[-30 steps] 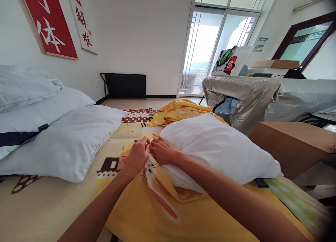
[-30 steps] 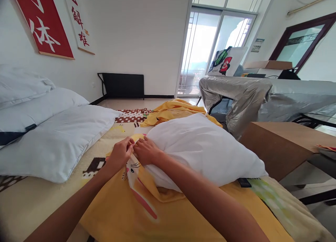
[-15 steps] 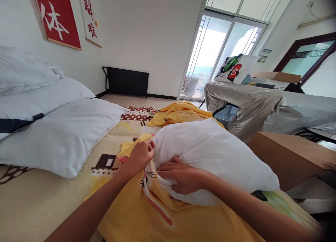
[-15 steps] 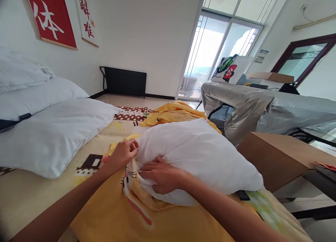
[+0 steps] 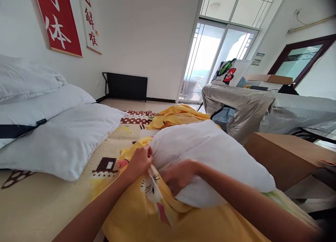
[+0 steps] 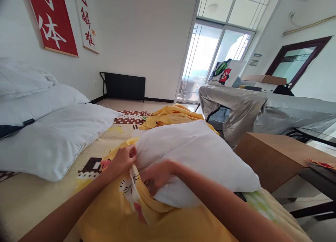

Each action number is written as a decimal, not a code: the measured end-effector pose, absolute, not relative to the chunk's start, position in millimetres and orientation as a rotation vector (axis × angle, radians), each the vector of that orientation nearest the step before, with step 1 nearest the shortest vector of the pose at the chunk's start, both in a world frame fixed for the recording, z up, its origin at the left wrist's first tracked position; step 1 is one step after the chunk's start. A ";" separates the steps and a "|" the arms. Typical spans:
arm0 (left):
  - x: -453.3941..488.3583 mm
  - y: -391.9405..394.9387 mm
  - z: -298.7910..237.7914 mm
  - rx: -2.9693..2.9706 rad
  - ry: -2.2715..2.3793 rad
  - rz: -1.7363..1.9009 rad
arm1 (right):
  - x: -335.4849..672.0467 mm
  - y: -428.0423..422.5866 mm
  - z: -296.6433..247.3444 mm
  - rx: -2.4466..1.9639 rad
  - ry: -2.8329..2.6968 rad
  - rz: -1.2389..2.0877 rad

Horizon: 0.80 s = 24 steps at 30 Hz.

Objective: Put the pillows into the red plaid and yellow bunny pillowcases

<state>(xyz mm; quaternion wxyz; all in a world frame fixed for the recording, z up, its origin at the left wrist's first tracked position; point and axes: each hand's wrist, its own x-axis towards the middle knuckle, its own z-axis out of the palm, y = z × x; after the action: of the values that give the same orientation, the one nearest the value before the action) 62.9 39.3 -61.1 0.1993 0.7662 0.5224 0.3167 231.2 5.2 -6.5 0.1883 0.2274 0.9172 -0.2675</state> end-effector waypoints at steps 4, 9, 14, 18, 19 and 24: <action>62.8 31.5 -71.1 2.202 1.456 0.810 | 254.0 52.9 30.7 1.215 2.936 -0.493; 65.5 21.0 -61.4 2.270 1.501 0.732 | 273.0 103.6 16.3 1.555 2.793 0.107; 60.7 28.2 -55.0 2.311 1.692 0.610 | 274.7 102.7 -14.9 1.606 2.629 0.097; 62.8 44.7 -56.1 2.359 1.830 0.539 | 264.8 77.3 -19.6 1.697 2.535 0.239; 64.3 48.3 -55.7 2.383 1.841 0.524 | 261.0 68.7 -18.4 1.708 2.512 0.277; 75.7 60.3 -41.4 2.515 1.909 0.464 | 233.2 19.6 -12.5 1.695 2.428 0.438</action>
<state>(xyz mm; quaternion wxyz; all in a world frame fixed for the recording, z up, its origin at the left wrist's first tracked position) 75.7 60.3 -41.4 -0.0248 0.7877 0.5981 0.1454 233.2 19.6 -12.5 0.0741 0.5647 0.8089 0.1459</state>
